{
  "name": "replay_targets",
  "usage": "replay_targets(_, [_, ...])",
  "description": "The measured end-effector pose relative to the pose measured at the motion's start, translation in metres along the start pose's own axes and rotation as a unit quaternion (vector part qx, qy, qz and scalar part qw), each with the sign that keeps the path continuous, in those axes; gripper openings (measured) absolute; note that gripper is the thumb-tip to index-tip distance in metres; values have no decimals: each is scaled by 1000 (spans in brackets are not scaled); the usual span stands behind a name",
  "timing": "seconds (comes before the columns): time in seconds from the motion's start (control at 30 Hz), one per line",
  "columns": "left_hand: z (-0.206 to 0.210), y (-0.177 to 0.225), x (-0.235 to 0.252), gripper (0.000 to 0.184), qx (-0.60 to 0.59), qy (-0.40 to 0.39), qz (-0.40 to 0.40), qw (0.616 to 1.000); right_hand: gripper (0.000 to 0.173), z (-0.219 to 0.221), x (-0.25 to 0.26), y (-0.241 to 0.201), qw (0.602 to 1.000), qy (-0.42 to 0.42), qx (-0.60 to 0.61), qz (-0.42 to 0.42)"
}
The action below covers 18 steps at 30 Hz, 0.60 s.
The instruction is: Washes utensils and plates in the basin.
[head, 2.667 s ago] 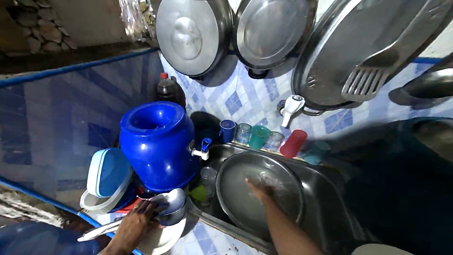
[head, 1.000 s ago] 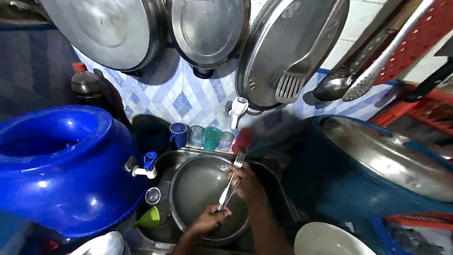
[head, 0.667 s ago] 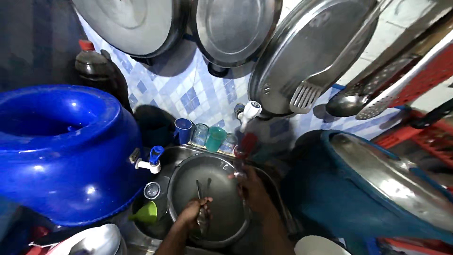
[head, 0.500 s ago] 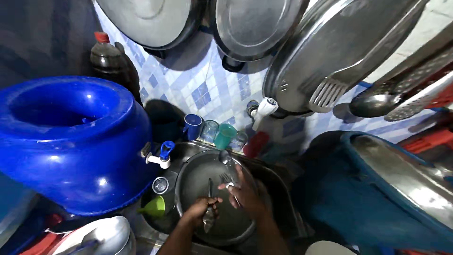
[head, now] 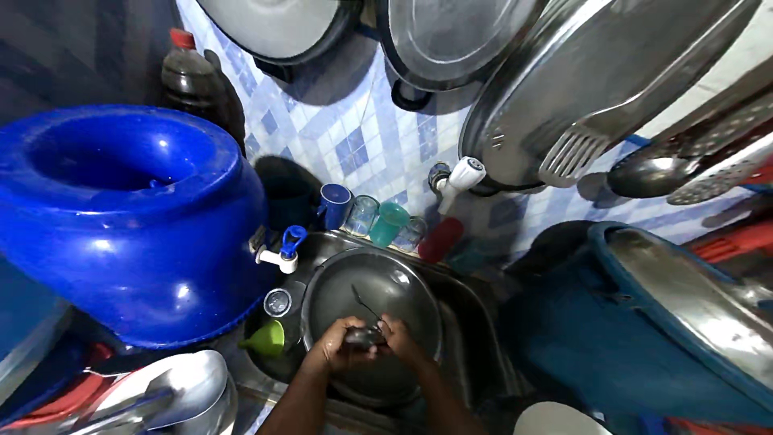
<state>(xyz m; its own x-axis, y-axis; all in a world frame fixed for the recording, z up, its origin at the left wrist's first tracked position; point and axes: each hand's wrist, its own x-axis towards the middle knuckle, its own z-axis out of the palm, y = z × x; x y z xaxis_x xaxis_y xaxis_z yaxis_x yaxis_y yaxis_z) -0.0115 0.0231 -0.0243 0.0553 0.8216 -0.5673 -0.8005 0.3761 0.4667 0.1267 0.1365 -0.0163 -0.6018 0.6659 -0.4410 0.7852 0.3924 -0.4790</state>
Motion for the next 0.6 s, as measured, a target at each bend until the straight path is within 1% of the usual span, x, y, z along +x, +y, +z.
replay_targets(0.07, [-3, 3, 6, 52, -53, 43, 5, 998, 42, -1, -1, 4, 997, 22, 31, 70])
replay_targets(0.1, [-3, 4, 8, 61, -55, 75, 2, 996, 43, -2, 0, 3, 993, 35, 45, 99])
replay_targets(0.17, [-4, 1, 13, 70, -20, 124, -3, 992, 44, 1, 3, -1, 983, 64, 96, 142])
replay_targets(0.2, [-4, -2, 17, 71, 5, 134, 0, 991, 43, 6, 8, -2, 977, 83, 124, 153])
replay_targets(0.23, [-6, -5, 20, 69, 33, 134, 6, 990, 44, 13, 12, -4, 973, 95, 134, 160])
replay_targets(0.27, [-6, -10, 23, 61, 70, 133, 18, 988, 45, 22, 16, -6, 974, 92, 126, 166])
replay_targets(0.33, [-9, -15, 21, 48, 151, 106, 29, 982, 44, 40, 20, -10, 978, 73, 95, 171])
replay_targets(0.4, [-11, -18, 23, 46, 193, 108, 20, 975, 44, 55, 19, -15, 978, 57, 95, 175])
replay_targets(0.43, [-13, -20, 27, 47, 204, 105, 21, 973, 44, 61, 17, -19, 976, 70, 125, 162])
replay_targets(0.5, [-15, -22, 31, 47, 205, 99, 34, 973, 39, 68, 11, -32, 958, 113, 236, 116])
replay_targets(0.6, [-14, -22, 32, 38, 144, 89, 61, 984, 33, 69, -2, -43, 920, 156, 356, 53])
